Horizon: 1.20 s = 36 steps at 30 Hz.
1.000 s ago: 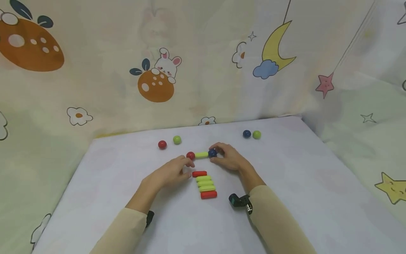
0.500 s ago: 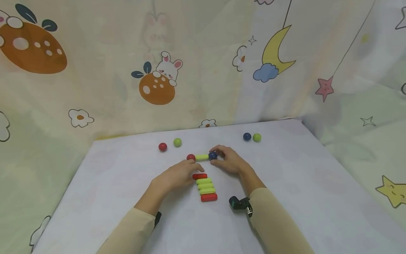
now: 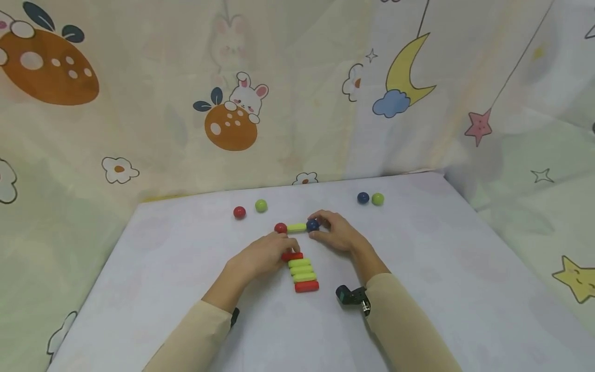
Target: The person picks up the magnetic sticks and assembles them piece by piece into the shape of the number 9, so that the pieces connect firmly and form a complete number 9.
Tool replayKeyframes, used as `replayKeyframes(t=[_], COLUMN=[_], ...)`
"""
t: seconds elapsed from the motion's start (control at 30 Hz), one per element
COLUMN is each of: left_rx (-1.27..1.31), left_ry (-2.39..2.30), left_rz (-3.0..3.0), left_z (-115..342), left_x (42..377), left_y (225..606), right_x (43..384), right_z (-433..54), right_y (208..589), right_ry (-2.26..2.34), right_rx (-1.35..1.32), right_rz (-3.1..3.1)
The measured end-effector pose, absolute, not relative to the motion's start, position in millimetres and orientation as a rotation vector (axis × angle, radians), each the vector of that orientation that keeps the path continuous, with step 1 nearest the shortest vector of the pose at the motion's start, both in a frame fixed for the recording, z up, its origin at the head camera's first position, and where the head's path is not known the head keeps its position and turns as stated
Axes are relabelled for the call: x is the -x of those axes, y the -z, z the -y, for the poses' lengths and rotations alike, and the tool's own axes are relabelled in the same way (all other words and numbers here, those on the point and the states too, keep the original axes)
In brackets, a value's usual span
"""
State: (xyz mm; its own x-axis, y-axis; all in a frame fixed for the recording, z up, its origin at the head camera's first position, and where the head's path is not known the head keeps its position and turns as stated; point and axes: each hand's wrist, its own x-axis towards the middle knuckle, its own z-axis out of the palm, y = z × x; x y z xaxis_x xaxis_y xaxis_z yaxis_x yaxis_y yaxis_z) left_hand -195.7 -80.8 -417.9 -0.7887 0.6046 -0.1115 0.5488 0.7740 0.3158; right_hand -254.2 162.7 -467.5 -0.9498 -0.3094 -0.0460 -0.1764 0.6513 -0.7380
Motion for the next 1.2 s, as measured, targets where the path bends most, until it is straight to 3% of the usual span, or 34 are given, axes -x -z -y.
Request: replayKeyframes(t=[0.93, 1.2], left_rx=[-0.905, -0.761], left_ry=[-0.457, -0.513], left_rz=[-2.767, -2.757], left_z=[96, 100], left_x=[197, 199], left_y=[419, 418], right_x=[257, 256], right_z=[-165, -163], right_y=[464, 471], right_ry=[1.198, 1.192], right_rx=[0.395, 0.423], right_rz=[-2.71, -2.736])
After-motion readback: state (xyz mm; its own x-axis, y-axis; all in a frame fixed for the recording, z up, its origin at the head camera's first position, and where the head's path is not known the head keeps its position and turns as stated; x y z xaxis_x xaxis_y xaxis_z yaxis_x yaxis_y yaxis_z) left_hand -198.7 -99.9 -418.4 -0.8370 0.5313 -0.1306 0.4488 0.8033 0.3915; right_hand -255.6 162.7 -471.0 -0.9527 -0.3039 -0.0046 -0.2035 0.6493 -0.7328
